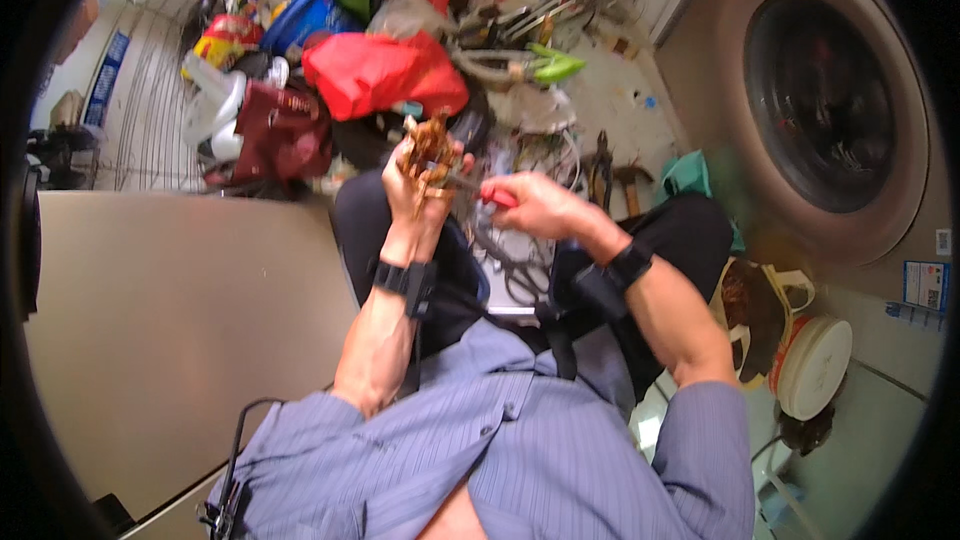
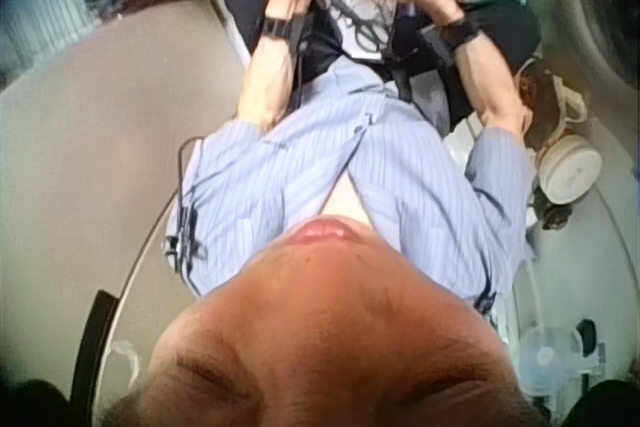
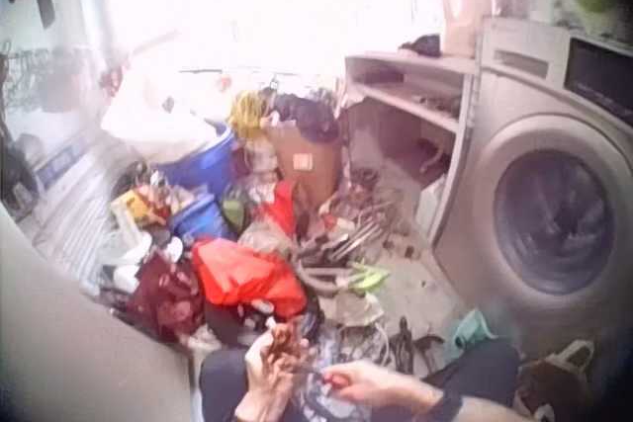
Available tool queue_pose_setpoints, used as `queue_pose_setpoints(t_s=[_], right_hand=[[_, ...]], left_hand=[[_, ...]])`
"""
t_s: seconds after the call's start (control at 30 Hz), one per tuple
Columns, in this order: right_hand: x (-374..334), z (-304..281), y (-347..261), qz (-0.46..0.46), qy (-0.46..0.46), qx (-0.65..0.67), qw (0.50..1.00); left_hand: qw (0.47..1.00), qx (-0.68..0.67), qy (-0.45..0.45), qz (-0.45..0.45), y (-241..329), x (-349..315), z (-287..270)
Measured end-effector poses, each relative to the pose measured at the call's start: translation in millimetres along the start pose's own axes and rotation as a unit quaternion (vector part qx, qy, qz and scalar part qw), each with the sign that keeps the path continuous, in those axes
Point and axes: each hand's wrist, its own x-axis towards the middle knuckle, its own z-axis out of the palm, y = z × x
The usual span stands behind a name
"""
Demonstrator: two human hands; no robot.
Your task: The person uses pliers, a hammer, and wire cutters to strip copper wiring and remove metal components from a small motor assembly.
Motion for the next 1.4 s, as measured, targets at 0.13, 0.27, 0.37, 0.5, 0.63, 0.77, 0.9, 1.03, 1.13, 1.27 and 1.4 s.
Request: queue_pose_setpoints(t_s=[0.13, 0.27, 0.37, 0.5, 0.63, 0.77, 0.9, 1.03, 1.13, 1.27, 1.4], right_hand=[[-1, 1, -8, 0.010, 0.016, 0.038, 0.999], [-18, 7, -14, 0.025, 0.012, 0.053, 0.998], [-25, 11, -13, 0.040, 0.003, 0.108, 0.993], [-26, 12, -10, 0.057, -0.003, 0.109, 0.992], [-16, 24, 5, -0.113, 0.109, -0.097, 0.983], [-8, 34, 9, -0.085, 0.156, -0.179, 0.968], [-1, 36, 4, -0.053, 0.150, -0.234, 0.959], [2, 42, -11, -0.021, 0.165, -0.322, 0.932], [6, 42, -11, -0.016, 0.168, -0.342, 0.924], [11, 39, -3, -0.043, 0.155, -0.325, 0.932], [10, 44, -3, -0.065, 0.168, -0.304, 0.936]], left_hand=[[0.999, 0.043, -0.009, 0.001, 6, 0, 7], [0.999, 0.030, -0.028, -0.016, 2, -7, 3], [0.998, 0.009, -0.051, -0.041, 0, -9, 6], [0.997, 0.027, -0.006, -0.079, 4, -17, 24], [0.994, 0.054, -0.070, -0.063, 9, -12, 7], [0.994, 0.106, 0.002, 0.033, 2, -6, 1], [0.997, 0.065, 0.032, 0.029, 2, -1, -4], [0.992, 0.091, 0.072, 0.057, 1, 7, -15], [0.983, 0.135, 0.085, 0.086, 5, 13, -26], [0.987, 0.117, 0.075, 0.081, 8, 13, -25], [0.996, 0.054, 0.028, 0.072, 16, 6, -16]])
